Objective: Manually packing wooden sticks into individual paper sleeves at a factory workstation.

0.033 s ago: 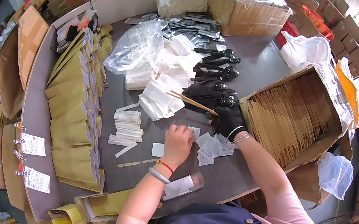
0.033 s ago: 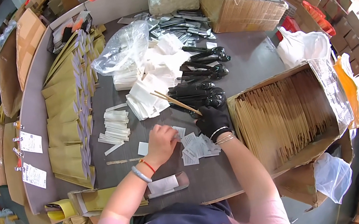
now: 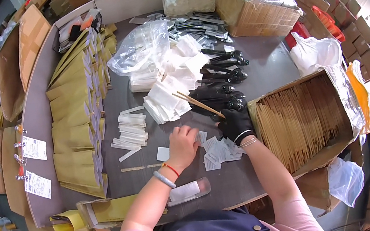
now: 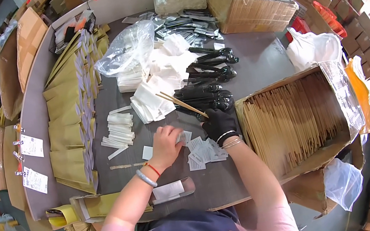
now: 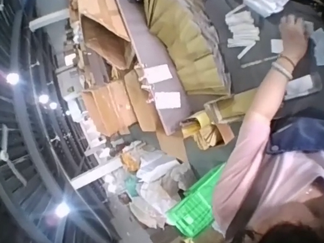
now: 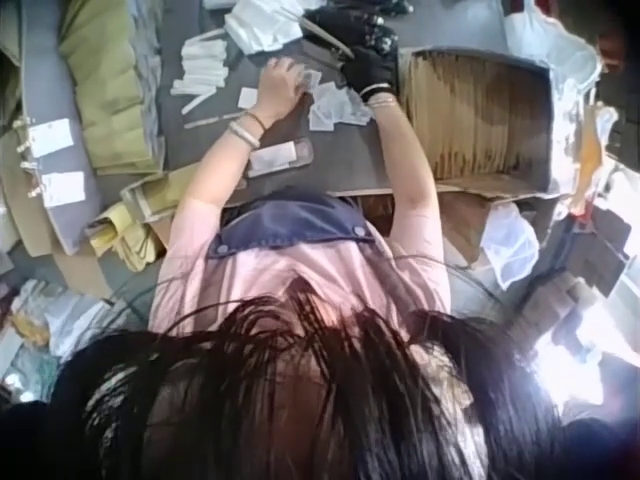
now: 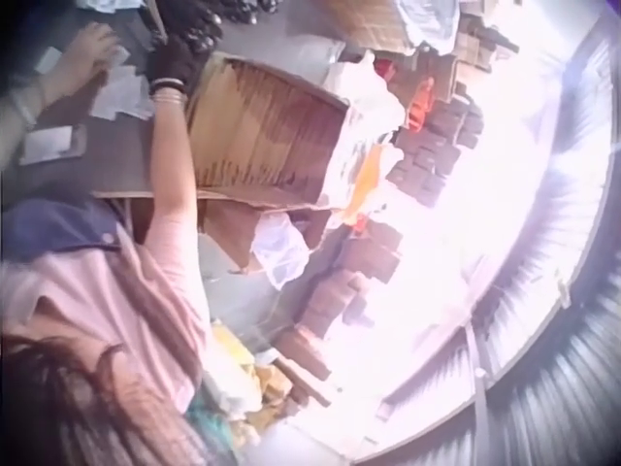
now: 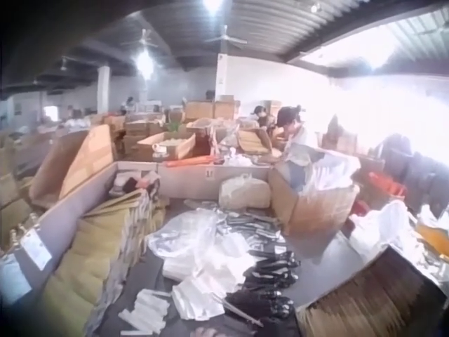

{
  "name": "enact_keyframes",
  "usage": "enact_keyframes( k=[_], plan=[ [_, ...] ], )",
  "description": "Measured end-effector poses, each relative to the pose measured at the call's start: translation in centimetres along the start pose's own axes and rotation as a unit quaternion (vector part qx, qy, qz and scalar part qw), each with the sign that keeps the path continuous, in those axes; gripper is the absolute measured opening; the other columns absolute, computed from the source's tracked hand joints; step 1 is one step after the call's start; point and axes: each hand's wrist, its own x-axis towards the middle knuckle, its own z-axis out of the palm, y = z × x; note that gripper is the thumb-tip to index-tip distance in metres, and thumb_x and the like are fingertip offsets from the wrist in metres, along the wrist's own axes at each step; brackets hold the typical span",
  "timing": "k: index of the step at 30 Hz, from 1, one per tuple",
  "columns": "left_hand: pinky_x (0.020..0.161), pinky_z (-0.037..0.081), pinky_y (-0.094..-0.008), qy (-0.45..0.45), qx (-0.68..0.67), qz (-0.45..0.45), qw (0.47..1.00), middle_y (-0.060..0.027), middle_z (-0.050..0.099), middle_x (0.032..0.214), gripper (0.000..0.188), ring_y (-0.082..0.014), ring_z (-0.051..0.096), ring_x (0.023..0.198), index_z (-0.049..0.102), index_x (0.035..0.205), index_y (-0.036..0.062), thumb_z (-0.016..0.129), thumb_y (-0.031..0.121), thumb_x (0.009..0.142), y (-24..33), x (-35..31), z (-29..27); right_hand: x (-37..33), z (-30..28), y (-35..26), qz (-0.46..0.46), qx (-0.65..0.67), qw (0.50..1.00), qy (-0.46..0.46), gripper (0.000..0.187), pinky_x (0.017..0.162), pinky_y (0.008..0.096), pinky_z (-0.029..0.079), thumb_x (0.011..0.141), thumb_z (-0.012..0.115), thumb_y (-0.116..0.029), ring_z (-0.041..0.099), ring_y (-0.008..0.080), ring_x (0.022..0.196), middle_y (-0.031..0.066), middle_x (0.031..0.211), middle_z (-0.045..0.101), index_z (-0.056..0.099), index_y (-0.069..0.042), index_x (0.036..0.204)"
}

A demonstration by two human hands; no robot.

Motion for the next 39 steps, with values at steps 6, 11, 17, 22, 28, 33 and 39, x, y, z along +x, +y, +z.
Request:
enact_keyframes(
  k=[6,11,17,22,28,33,39],
  plan=[
    [0.080,0.043,-0.0409,-0.024,0.002,-0.057,0.998,-0.0048,0.058,0.096,0.030,-0.0276,0.053,0.096,0.066,0.092,0.0129,0.081,0.018,0.066,-0.3,1.8,-1.3,1.1,1.5,-0.1,0.033,-0.004,0.999,-0.002,0.034,0.074,0.0432,0.052,0.072,0.077,-0.029,0.066,0.0342,0.088,0.0141,0.093,0.067,0.066,-0.011,0.099],
    [0.078,0.045,-0.0399,-0.008,-0.121,-0.090,0.989,-0.0066,0.064,0.075,0.020,-0.0243,0.061,0.076,0.067,0.088,0.0080,0.077,0.016,0.072,1.0,0.4,-3.9,0.1,0.3,-0.3,0.015,-0.020,0.999,0.020,0.037,0.074,0.0431,0.052,0.072,0.077,-0.031,0.065,0.0347,0.088,0.0141,0.095,0.067,0.065,-0.010,0.099],
    [0.068,0.050,-0.0362,-0.130,-0.248,-0.197,0.939,-0.0084,0.067,0.081,0.014,-0.0248,0.062,0.073,0.068,0.088,0.0049,0.073,0.011,0.076,2.3,-11.0,-9.4,-6.6,-5.2,0.5,-0.006,0.068,0.995,0.068,0.037,0.064,0.0354,0.051,0.065,0.082,-0.018,0.066,0.0273,0.070,0.0139,0.078,0.065,0.068,-0.003,0.096],
    [0.081,0.043,-0.0396,-0.001,-0.031,-0.111,0.993,-0.0022,0.060,0.099,0.031,-0.0245,0.053,0.094,0.070,0.099,0.0137,0.078,0.018,0.069,3.9,-16.3,-7.2,-11.5,-4.7,-0.6,-0.053,0.138,0.983,-0.112,0.042,0.057,0.0338,0.047,0.067,0.084,-0.025,0.057,0.0206,0.060,0.0100,0.066,0.057,0.069,-0.005,0.101],
    [0.079,0.042,-0.0391,0.023,-0.017,-0.067,0.997,-0.0008,0.059,0.098,0.034,-0.0230,0.052,0.096,0.068,0.102,0.0138,0.077,0.021,0.069,3.7,-17.6,-7.3,-13.5,-3.6,-3.5,-0.063,0.187,0.970,-0.143,0.036,0.057,0.0330,0.044,0.069,0.082,-0.023,0.052,0.0203,0.057,0.0086,0.066,0.054,0.069,-0.006,0.098],
    [0.082,0.041,-0.0398,-0.003,0.002,-0.060,0.998,0.0002,0.058,0.099,0.032,-0.0228,0.052,0.099,0.068,0.099,0.0137,0.077,0.021,0.069,3.5,-18.4,-7.0,-14.3,-1.8,-3.2,-0.100,0.178,0.967,-0.154,0.036,0.057,0.0324,0.044,0.069,0.082,-0.023,0.053,0.0204,0.058,0.0081,0.067,0.053,0.068,-0.006,0.097],
    [0.087,0.040,-0.0404,0.012,0.022,-0.029,0.999,0.0000,0.057,0.104,0.027,-0.0235,0.050,0.105,0.066,0.093,0.0129,0.077,0.020,0.069,2.7,-17.9,-7.3,-14.5,-1.7,-3.0,-0.067,0.187,0.970,-0.137,0.038,0.056,0.0331,0.044,0.068,0.082,-0.026,0.054,0.0207,0.058,0.0088,0.068,0.054,0.067,-0.006,0.097]
  ],
)
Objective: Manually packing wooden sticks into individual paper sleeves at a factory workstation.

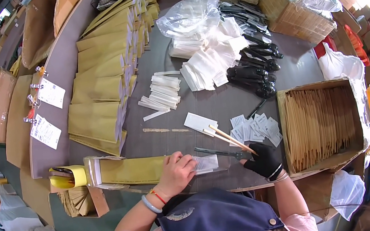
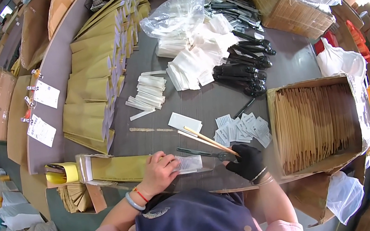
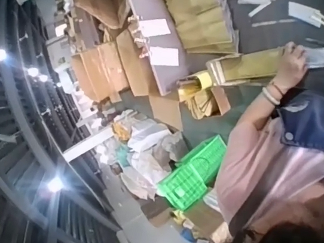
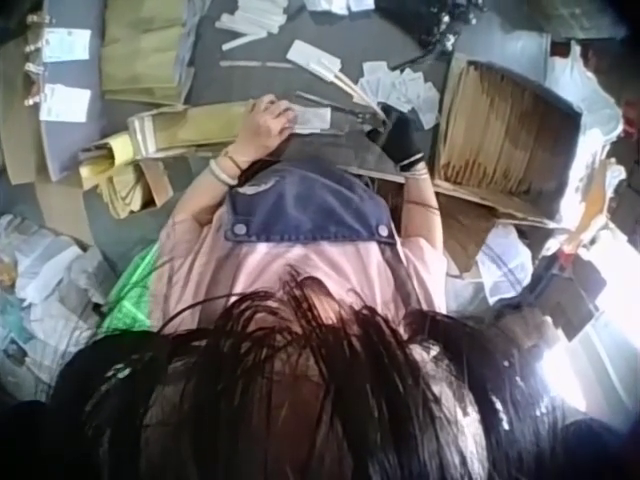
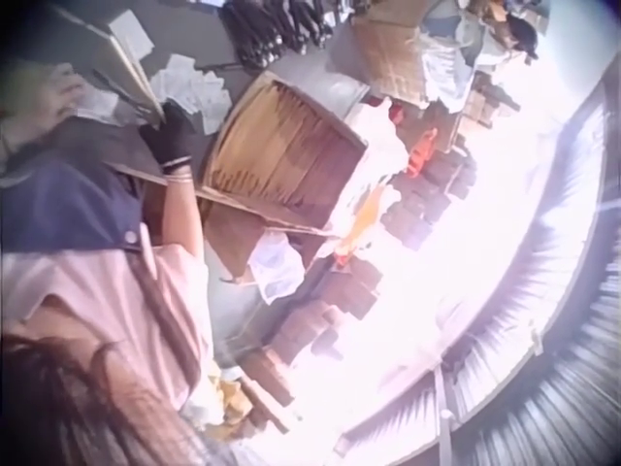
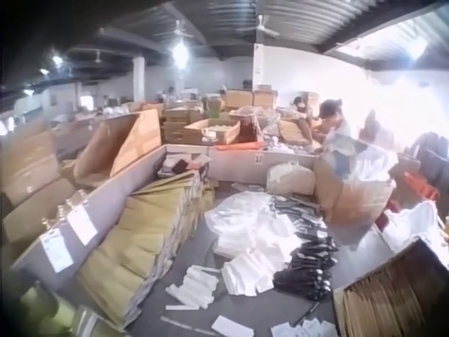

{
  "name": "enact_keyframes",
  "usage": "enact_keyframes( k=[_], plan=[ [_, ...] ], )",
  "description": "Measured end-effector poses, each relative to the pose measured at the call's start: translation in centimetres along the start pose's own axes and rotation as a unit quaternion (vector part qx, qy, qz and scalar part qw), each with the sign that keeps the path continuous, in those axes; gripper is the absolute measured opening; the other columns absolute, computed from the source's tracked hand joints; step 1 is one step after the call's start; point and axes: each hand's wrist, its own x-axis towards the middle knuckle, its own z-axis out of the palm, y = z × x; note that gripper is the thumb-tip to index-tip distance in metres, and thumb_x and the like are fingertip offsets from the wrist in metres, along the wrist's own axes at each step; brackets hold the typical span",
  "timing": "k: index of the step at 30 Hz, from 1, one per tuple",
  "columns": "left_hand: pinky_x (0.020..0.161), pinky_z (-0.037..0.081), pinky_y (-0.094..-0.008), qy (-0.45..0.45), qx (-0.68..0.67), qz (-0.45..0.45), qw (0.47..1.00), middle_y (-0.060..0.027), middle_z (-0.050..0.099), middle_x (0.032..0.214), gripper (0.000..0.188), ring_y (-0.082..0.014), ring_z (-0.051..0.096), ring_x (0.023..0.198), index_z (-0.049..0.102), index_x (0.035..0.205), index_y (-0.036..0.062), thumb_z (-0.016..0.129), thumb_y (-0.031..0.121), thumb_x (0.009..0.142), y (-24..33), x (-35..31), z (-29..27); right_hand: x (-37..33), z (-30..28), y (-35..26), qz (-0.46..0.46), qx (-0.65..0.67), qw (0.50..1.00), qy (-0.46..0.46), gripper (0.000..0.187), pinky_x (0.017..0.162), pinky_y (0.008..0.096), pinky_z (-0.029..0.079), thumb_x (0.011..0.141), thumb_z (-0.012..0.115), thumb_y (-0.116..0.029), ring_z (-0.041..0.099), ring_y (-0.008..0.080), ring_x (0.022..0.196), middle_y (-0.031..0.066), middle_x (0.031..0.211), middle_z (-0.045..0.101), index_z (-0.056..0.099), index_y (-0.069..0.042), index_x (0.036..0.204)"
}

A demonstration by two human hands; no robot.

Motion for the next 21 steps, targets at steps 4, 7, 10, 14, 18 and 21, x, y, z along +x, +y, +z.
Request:
enact_keyframes(
  k=[4,7,10,14,18,21],
  plan=[
    [0.088,0.039,-0.0402,-0.007,-0.012,-0.026,1.000,-0.0003,0.056,0.105,0.025,-0.0239,0.050,0.104,0.067,0.092,0.0130,0.076,0.020,0.070,-0.3,-0.4,0.1,-0.1,-0.3,0.0,0.009,-0.004,1.000,-0.007,0.038,0.056,0.0333,0.045,0.069,0.082,-0.027,0.055,0.0208,0.059,0.0089,0.068,0.055,0.067,-0.006,0.096],
    [0.088,0.040,-0.0401,0.012,-0.017,-0.027,0.999,-0.0005,0.057,0.103,0.022,-0.0237,0.050,0.103,0.067,0.089,0.0128,0.076,0.020,0.070,-0.2,-0.1,-0.1,-0.1,-0.5,-0.6,0.006,-0.019,1.000,-0.010,0.038,0.057,0.0328,0.045,0.069,0.082,-0.028,0.056,0.0212,0.059,0.0088,0.069,0.056,0.068,-0.006,0.097],
    [0.087,0.040,-0.0395,0.039,-0.007,-0.015,0.999,0.0000,0.058,0.099,0.019,-0.0230,0.051,0.100,0.068,0.087,0.0127,0.075,0.019,0.071,-0.6,-0.5,0.2,-0.1,-0.1,-0.5,0.005,-0.017,0.999,-0.032,0.038,0.058,0.0325,0.047,0.069,0.081,-0.028,0.059,0.0228,0.062,0.0097,0.072,0.059,0.068,-0.007,0.098],
    [0.082,0.039,-0.0375,0.037,-0.022,-0.007,0.999,0.0021,0.060,0.094,0.018,-0.0214,0.053,0.094,0.069,0.089,0.0135,0.074,0.018,0.072,0.4,-1.9,-0.2,0.5,2.0,-0.2,-0.045,-0.060,0.996,-0.052,0.038,0.062,0.0358,0.050,0.072,0.078,-0.033,0.064,0.0272,0.070,0.0112,0.078,0.064,0.069,-0.010,0.100],
    [0.080,0.038,-0.0369,0.007,-0.006,-0.028,1.000,0.0032,0.062,0.091,0.013,-0.0205,0.054,0.091,0.070,0.086,0.0140,0.074,0.018,0.073,0.0,-2.6,0.4,1.2,3.8,-1.1,-0.058,-0.071,0.992,-0.085,0.033,0.066,0.0389,0.052,0.078,0.072,-0.035,0.066,0.0306,0.078,0.0115,0.085,0.066,0.067,-0.013,0.103],
    [0.081,0.038,-0.0368,-0.009,-0.052,-0.046,0.998,0.0026,0.062,0.090,0.009,-0.0201,0.054,0.091,0.071,0.081,0.0139,0.073,0.018,0.074,0.0,-2.4,-0.2,0.7,3.6,-0.6,-0.061,-0.124,0.989,-0.054,0.024,0.065,0.0412,0.051,0.083,0.066,-0.025,0.065,0.0316,0.078,0.0103,0.087,0.065,0.065,-0.015,0.106]
  ],
)
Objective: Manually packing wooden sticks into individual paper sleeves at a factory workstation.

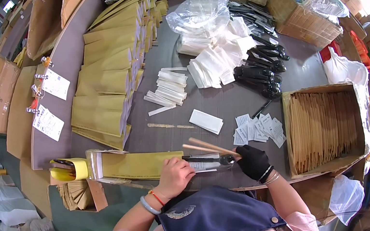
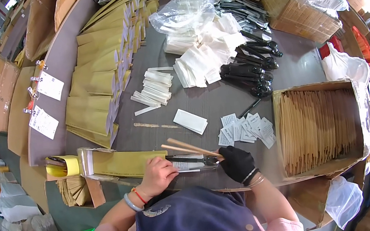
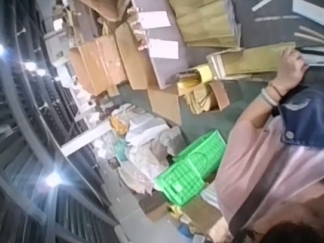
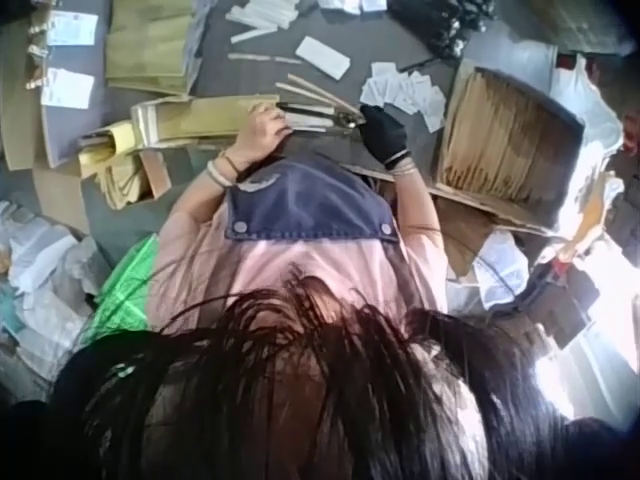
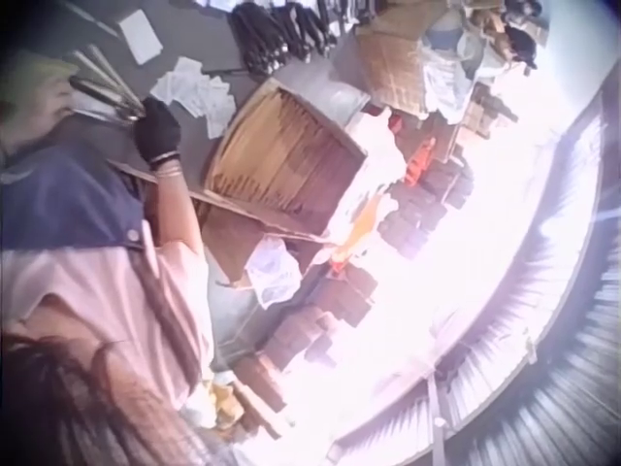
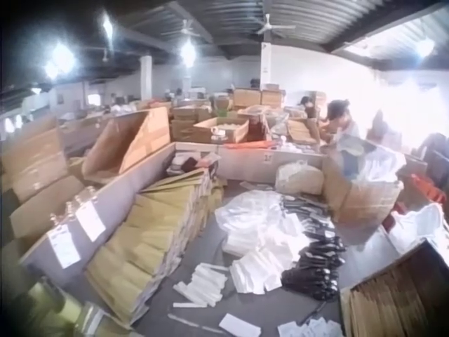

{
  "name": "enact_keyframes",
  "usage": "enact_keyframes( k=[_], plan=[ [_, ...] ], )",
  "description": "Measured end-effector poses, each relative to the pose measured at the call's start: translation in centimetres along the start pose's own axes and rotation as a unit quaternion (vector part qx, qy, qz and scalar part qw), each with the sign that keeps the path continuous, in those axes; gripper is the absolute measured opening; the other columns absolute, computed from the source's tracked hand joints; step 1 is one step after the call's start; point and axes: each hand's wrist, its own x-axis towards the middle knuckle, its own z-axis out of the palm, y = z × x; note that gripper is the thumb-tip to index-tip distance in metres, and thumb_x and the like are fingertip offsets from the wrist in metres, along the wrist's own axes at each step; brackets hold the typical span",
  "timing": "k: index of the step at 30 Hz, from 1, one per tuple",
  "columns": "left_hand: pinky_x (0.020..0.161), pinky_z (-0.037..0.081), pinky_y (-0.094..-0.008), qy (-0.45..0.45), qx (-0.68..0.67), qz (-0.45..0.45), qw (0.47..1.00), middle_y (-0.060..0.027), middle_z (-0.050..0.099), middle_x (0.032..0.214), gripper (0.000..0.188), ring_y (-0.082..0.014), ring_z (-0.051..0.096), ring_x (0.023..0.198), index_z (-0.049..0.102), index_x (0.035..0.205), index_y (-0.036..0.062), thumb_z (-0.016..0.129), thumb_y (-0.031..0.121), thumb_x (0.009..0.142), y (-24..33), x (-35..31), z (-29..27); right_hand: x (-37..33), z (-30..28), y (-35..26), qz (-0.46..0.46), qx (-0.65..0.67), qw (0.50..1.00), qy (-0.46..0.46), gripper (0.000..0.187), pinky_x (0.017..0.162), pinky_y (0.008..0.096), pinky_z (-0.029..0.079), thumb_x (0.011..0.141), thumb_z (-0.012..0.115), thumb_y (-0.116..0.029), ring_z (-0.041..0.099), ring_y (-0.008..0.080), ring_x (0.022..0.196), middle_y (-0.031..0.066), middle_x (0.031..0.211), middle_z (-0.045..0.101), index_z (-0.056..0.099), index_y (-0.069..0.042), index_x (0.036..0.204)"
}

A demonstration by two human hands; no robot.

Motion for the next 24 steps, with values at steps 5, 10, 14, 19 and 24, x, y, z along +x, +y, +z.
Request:
enact_keyframes(
  k=[5,10,14,19,24],
  plan=[
    [0.081,0.038,-0.0378,0.049,0.024,-0.032,0.998,0.0026,0.062,0.088,0.009,-0.0199,0.054,0.091,0.071,0.079,0.0131,0.075,0.018,0.072,0.5,1.5,-0.1,-0.7,-0.2,2.3,-0.084,-0.085,0.992,0.032,0.031,0.060,0.0421,0.050,0.084,0.063,-0.018,0.063,0.0295,0.071,0.0075,0.079,0.061,0.063,-0.023,0.114],
    [0.089,0.039,-0.0417,0.040,-0.034,-0.038,0.998,-0.0041,0.059,0.104,0.036,-0.0275,0.052,0.100,0.070,0.099,0.0099,0.081,0.022,0.067,-0.2,0.6,-1.7,-1.6,-0.6,1.3,-0.047,-0.124,0.991,-0.018,0.038,0.056,0.0410,0.049,0.083,0.065,-0.022,0.060,0.0271,0.066,0.0061,0.073,0.057,0.063,-0.031,0.120],
    [0.100,0.038,-0.0469,-0.012,-0.017,-0.046,0.999,-0.0100,0.052,0.126,0.066,-0.0338,0.047,0.114,0.061,0.121,0.0048,0.083,0.027,0.063,-1.7,0.1,-3.3,-1.4,-0.1,2.2,-0.129,-0.178,0.975,-0.020,0.042,0.055,0.0409,0.047,0.082,0.067,-0.025,0.058,0.0257,0.064,0.0052,0.071,0.055,0.061,-0.033,0.123],
    [0.099,0.040,-0.0445,-0.043,-0.017,-0.042,0.998,-0.0083,0.056,0.122,0.068,-0.0331,0.046,0.115,0.061,0.121,0.0043,0.084,0.029,0.061,-2.1,0.1,-1.8,0.0,1.8,0.6,-0.145,-0.154,0.977,-0.032,0.043,0.059,0.0436,0.047,0.081,0.066,-0.020,0.059,0.0287,0.070,0.0068,0.074,0.057,0.062,-0.029,0.122],
    [0.097,0.041,-0.0422,-0.030,-0.016,0.001,0.999,-0.0069,0.056,0.121,0.069,-0.0289,0.049,0.108,0.058,0.121,0.0027,0.083,0.024,0.060,0.4,2.5,-0.7,1.1,4.1,-1.5,-0.161,0.012,0.987,0.016,0.026,0.080,0.0408,0.051,0.080,0.065,-0.012,0.063,0.0308,0.089,0.0113,0.093,0.066,0.069,-0.014,0.106]
  ],
)
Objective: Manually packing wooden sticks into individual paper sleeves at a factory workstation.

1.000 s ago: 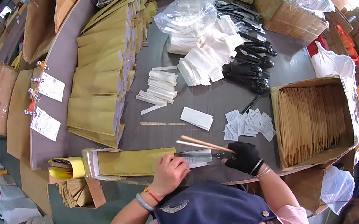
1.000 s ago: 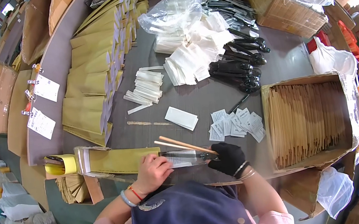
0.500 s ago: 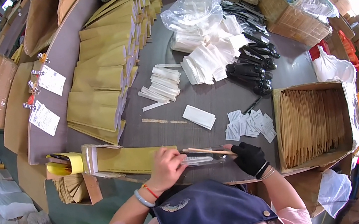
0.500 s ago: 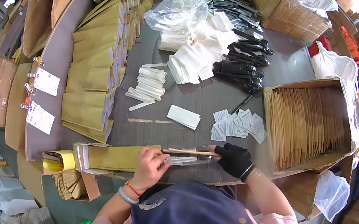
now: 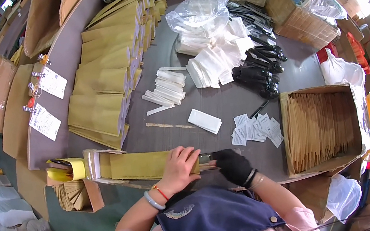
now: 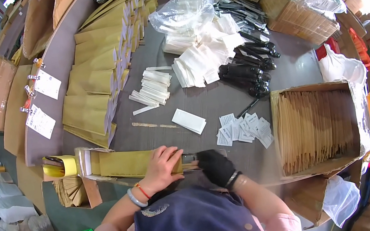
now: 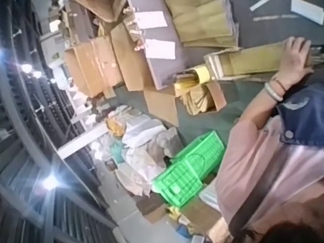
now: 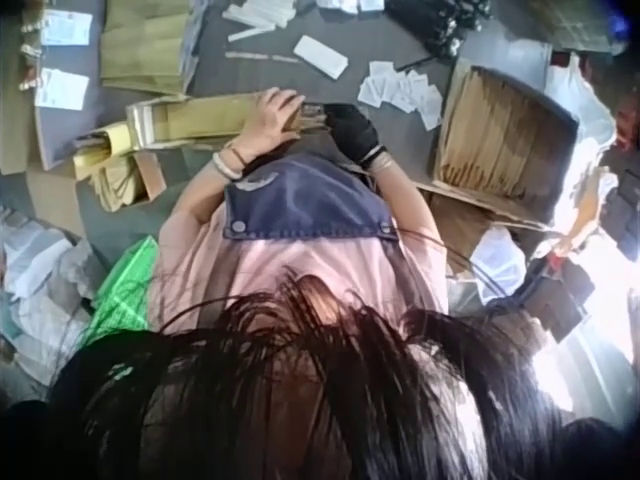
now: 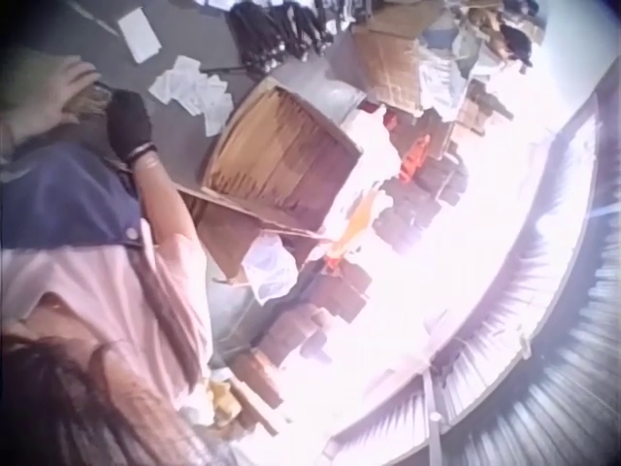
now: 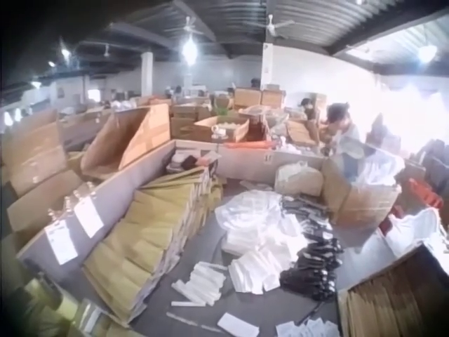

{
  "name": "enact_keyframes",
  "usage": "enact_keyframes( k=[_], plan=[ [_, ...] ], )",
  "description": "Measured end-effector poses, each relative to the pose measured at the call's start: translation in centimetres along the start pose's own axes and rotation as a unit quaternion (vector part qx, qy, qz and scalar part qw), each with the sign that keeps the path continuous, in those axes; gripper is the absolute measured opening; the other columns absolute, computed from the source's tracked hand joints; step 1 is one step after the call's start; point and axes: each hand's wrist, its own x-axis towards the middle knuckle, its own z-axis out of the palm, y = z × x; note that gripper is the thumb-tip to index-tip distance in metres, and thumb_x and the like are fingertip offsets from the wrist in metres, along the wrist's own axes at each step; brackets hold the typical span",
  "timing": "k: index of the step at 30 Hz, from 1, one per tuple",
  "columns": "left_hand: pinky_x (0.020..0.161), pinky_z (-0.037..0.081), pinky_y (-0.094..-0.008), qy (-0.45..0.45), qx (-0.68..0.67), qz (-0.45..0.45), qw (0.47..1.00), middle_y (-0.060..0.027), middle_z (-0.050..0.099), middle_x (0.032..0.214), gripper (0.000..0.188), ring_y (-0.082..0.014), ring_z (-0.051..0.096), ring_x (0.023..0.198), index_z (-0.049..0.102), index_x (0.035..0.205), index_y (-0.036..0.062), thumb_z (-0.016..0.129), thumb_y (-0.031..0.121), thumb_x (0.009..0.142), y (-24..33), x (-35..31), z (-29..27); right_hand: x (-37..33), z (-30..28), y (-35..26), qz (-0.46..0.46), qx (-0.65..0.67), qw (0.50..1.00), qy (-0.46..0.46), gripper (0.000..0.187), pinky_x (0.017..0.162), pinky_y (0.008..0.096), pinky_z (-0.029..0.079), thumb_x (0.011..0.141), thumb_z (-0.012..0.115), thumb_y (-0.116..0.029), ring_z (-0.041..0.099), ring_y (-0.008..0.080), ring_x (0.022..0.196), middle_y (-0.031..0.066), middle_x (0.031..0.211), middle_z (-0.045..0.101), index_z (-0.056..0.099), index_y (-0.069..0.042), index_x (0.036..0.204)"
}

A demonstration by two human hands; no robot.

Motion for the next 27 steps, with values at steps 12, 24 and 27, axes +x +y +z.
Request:
enact_keyframes(
  k=[12,24,27],
  plan=[
    [0.086,0.045,-0.0423,-0.120,0.054,0.070,0.989,-0.0105,0.055,0.107,0.044,-0.0303,0.051,0.100,0.064,0.108,0.0138,0.077,0.017,0.066,0.4,2.7,-0.3,1.2,-1.1,-2.6,0.047,-0.096,0.994,0.033,0.051,0.084,0.0427,0.041,0.065,0.080,-0.033,0.058,0.0299,0.095,0.0091,0.106,0.058,0.059,-0.012,0.107],
    [0.095,0.044,-0.0469,0.113,0.216,-0.054,0.968,-0.0226,0.049,0.126,0.033,-0.0402,0.048,0.114,0.063,0.096,0.0016,0.073,0.009,0.065,-6.3,3.3,-12.0,-1.4,-8.3,-0.6,0.104,-0.145,0.977,0.115,0.058,0.080,0.0453,0.040,0.057,0.082,-0.034,0.055,0.0310,0.091,0.0086,0.096,0.057,0.058,-0.010,0.105],
    [0.105,0.029,-0.0604,0.128,0.118,-0.166,0.971,-0.0206,0.040,0.137,0.078,-0.0447,0.036,0.128,0.054,0.128,0.0070,0.085,0.033,0.061,-3.8,-1.0,-2.8,-1.4,-7.3,-1.9,0.110,-0.140,0.982,0.065,0.058,0.080,0.0446,0.040,0.056,0.082,-0.034,0.056,0.0304,0.092,0.0082,0.096,0.057,0.059,-0.010,0.104]
  ],
)
